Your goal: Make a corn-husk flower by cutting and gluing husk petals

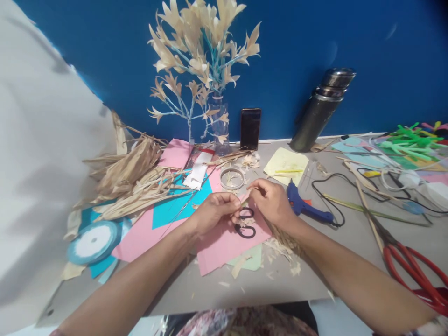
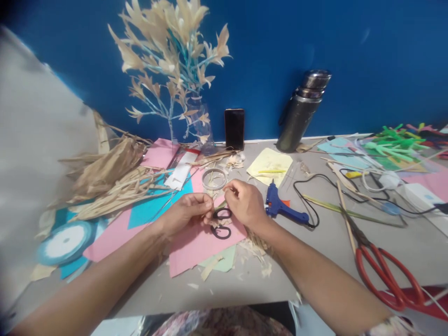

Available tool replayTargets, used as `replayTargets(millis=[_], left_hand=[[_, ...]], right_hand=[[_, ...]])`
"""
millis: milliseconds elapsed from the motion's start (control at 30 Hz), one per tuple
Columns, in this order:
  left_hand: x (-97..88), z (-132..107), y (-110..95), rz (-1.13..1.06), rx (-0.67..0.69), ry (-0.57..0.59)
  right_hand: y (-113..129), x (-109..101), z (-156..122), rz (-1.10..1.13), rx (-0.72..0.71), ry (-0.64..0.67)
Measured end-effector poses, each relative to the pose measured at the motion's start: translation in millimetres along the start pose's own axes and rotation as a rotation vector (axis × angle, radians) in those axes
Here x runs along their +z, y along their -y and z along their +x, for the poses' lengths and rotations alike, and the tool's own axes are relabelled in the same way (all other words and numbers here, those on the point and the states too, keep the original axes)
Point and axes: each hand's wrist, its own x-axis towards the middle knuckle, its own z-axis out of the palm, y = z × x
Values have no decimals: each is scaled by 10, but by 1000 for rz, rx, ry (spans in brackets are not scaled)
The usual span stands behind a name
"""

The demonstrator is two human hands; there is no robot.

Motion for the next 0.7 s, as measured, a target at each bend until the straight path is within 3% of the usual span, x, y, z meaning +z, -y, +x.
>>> replayTargets(millis=[200,333,433,700], left_hand=[[-36,20,-3,-147,-30,22],[-39,24,-2,-136,-12,29],[-19,18,2,-107,-8,23],[-8,9,-6,2,-16,99]], right_hand=[[-37,-29,84,137,88,113],[11,-32,76,665,283,266],[66,-46,45,942,330,399],[109,-31,14,1018,405,246]])
